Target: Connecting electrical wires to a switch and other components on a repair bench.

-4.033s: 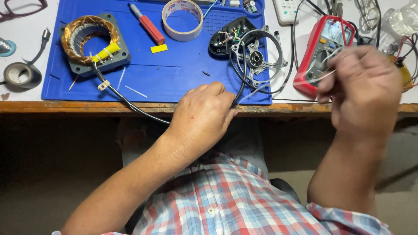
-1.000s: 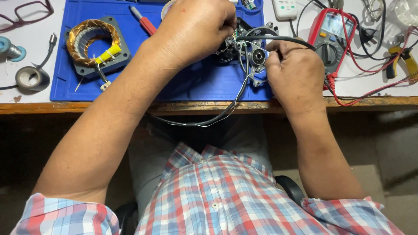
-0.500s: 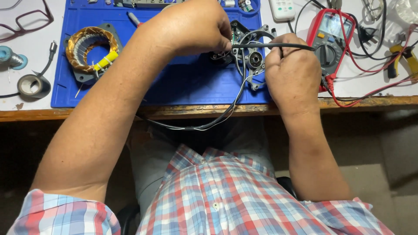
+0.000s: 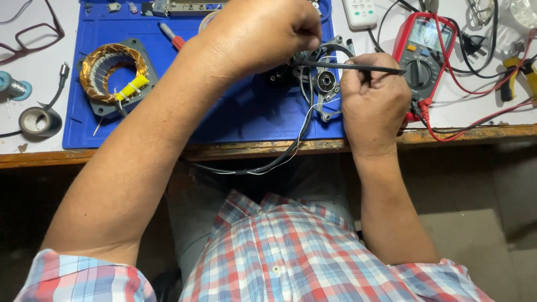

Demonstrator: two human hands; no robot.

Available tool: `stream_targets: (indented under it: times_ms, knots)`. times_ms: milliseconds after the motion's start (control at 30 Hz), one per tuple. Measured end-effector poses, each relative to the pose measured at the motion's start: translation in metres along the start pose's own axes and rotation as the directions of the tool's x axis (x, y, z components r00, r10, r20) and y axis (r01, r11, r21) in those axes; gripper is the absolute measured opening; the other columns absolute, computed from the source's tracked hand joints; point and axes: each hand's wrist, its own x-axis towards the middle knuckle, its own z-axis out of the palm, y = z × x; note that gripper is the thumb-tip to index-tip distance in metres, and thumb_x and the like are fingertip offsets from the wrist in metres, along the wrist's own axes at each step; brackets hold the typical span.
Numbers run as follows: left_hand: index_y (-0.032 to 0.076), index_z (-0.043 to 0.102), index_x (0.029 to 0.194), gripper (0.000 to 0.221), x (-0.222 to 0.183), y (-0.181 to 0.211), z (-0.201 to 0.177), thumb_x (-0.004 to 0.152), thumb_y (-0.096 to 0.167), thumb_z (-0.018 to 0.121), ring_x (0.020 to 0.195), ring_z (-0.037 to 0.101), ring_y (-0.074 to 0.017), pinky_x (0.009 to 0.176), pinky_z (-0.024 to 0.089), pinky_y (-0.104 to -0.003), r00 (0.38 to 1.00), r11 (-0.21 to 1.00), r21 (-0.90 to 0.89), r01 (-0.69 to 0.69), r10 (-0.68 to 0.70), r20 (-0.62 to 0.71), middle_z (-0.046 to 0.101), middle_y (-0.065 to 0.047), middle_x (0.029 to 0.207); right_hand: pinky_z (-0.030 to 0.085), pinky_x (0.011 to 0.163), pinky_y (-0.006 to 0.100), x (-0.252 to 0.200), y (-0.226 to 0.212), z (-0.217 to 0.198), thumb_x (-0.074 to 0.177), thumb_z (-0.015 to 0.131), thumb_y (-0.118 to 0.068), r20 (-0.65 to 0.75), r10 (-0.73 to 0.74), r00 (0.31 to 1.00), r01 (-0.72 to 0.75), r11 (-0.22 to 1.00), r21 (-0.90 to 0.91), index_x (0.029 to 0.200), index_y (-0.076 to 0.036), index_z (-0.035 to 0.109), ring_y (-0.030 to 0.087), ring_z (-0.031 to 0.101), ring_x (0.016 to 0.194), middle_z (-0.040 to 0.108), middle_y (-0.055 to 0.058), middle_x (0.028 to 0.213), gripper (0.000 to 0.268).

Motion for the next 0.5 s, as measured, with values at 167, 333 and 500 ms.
stream_targets:
  times_ms: [167, 333, 500]
  knots:
    - [0.023, 0.088, 0.109, 0.018, 0.024, 0.017, 0.012, 0.116, 0.035, 0.076, 0.073, 0.071, -0.0218, 0.057, 0.047, -0.051, 0.992, 0.996, -0.040, -0.084, 0.080, -0.093, 0.081, 0.001, 0.085, 0.060, 0.081, 0.044, -0.004, 0.003, 0.000, 0.115, 0.084, -0.004, -0.093, -0.070, 0.993, 0.071, 0.998, 0.002, 0.112, -0.001, 0.079, 0.026, 0.072, 0.084, 0.076, 0.009, 0.095, 0.007]
    - [0.020, 0.089, 0.109, 0.016, 0.021, 0.003, 0.021, 0.111, 0.028, 0.074, 0.082, 0.078, -0.0263, 0.063, 0.053, -0.051, 0.980, 0.994, 0.007, -0.106, 0.106, -0.171, 0.087, -0.001, 0.096, 0.058, 0.081, 0.045, -0.003, 0.002, 0.000, 0.108, 0.077, 0.000, -0.066, -0.091, 0.994, 0.091, 0.996, -0.002, 0.115, -0.002, 0.074, 0.029, 0.071, 0.090, 0.074, 0.012, 0.101, 0.007]
    - [0.031, 0.090, 0.112, 0.015, 0.021, 0.007, 0.017, 0.100, 0.039, 0.089, 0.078, 0.076, -0.0153, 0.064, 0.052, -0.044, 0.988, 0.987, -0.096, 0.125, -0.115, 0.104, 0.084, 0.008, 0.088, 0.055, 0.076, 0.041, -0.009, 0.010, 0.006, 0.109, 0.075, 0.002, -0.107, -0.075, 0.991, 0.062, 0.991, -0.122, 0.115, -0.002, 0.068, 0.027, 0.065, 0.089, 0.068, 0.012, 0.101, 0.010]
